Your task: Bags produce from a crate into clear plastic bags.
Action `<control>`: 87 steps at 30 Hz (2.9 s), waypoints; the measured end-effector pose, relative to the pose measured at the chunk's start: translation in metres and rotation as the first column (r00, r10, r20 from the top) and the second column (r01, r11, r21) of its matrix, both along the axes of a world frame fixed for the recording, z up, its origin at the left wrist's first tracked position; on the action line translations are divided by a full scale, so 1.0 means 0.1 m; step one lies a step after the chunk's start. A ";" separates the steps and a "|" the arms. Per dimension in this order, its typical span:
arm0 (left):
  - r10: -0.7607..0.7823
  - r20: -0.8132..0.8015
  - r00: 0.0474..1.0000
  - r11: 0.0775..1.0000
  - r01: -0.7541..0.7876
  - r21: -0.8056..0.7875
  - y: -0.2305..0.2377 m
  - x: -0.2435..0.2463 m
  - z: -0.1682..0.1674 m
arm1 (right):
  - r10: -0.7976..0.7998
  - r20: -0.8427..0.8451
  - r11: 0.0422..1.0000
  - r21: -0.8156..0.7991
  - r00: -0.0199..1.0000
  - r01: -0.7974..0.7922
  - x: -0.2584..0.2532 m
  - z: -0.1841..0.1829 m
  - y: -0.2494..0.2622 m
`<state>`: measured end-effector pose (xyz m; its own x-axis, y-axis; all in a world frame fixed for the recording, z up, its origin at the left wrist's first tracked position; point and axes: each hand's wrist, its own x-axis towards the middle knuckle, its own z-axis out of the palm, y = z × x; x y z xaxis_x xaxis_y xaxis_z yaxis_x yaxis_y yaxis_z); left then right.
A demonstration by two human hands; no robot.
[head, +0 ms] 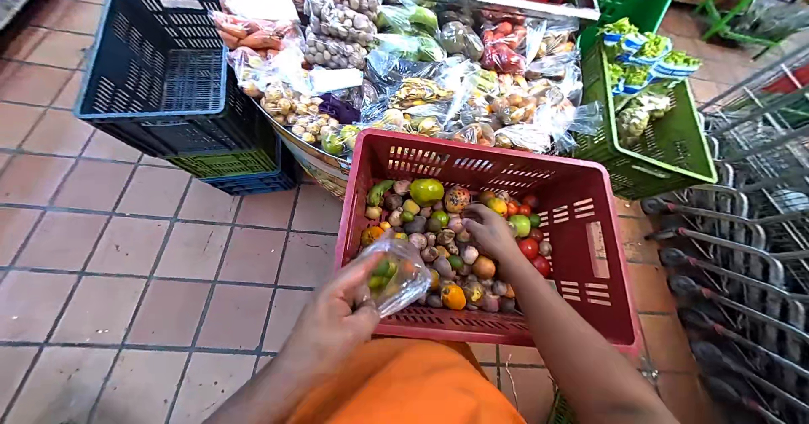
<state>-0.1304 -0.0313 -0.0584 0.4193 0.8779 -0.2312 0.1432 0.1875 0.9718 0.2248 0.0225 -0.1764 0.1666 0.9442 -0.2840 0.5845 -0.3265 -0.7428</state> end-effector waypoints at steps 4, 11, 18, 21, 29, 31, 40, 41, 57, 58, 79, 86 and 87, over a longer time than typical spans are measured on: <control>0.099 0.088 0.991 0.995 -0.098 -0.019 -0.05 -0.11 0.13 | 0.431 0.247 0.894 -0.242 0.868 -0.376 0.07 -0.85 0.73; 0.188 0.051 0.981 0.982 -0.188 -0.012 -0.24 -0.06 -0.01 | 0.672 0.371 0.719 -0.536 0.641 -0.443 -0.21 -0.82 0.91; 0.254 -0.018 0.967 0.967 -0.254 -0.005 -0.29 0.06 -0.02 | 0.739 0.346 0.665 -0.517 0.578 -0.539 0.15 -0.88 0.90; 0.269 -0.023 0.963 0.963 -0.269 -0.002 -0.29 0.10 -0.02 | 0.513 0.129 0.844 -0.258 0.849 -0.471 0.48 -0.74 0.75; 0.318 -0.026 0.948 0.947 -0.319 -0.034 -0.34 0.22 -0.02 | 0.439 0.181 0.878 -0.292 0.880 -0.379 0.39 -0.73 -0.11; 0.325 -0.032 0.945 0.944 -0.326 -0.039 -0.33 0.27 0.00 | 0.714 0.422 0.698 -0.500 0.560 -0.513 0.02 -0.75 -0.24; 0.413 -0.019 0.911 0.910 -0.413 -0.020 -0.44 0.23 -0.04 | 0.505 0.054 0.818 -0.349 0.861 -0.458 0.09 -0.56 0.59; 0.422 -0.012 0.907 0.906 -0.422 -0.025 -0.46 0.25 -0.04 | 0.479 0.064 0.851 -0.277 0.876 -0.445 0.01 -0.57 0.75; 0.410 -0.018 0.912 0.912 -0.410 0.011 -0.53 0.41 0.03 | 0.638 0.098 0.717 -0.440 0.764 -0.541 -0.93 -0.63 1.16; 0.407 -0.021 0.913 0.914 -0.407 0.014 -0.54 0.42 0.05 | 0.546 -0.099 0.770 -0.330 0.832 -0.545 -0.81 -0.39 1.02; 0.199 -0.080 0.977 0.975 -0.189 0.113 -0.43 0.69 0.18 | 0.034 -0.115 0.999 -0.038 0.993 -0.038 1.20 0.54 -0.08; 0.390 -0.083 0.917 0.919 -0.383 0.090 -0.42 0.44 0.10 | 0.078 0.402 0.804 -0.566 0.912 0.181 2.21 -0.85 0.23; 0.414 -0.077 0.907 0.909 -0.408 0.090 -0.44 0.43 0.10 | 0.094 0.423 0.803 -0.567 0.901 0.183 2.17 -0.88 0.26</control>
<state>-0.0875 -0.0748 -0.0483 -0.0022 0.9831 -0.1829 0.1575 0.1810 0.9708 0.4419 0.0485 -0.2646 0.4343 0.6067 -0.6658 0.7593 -0.6442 -0.0917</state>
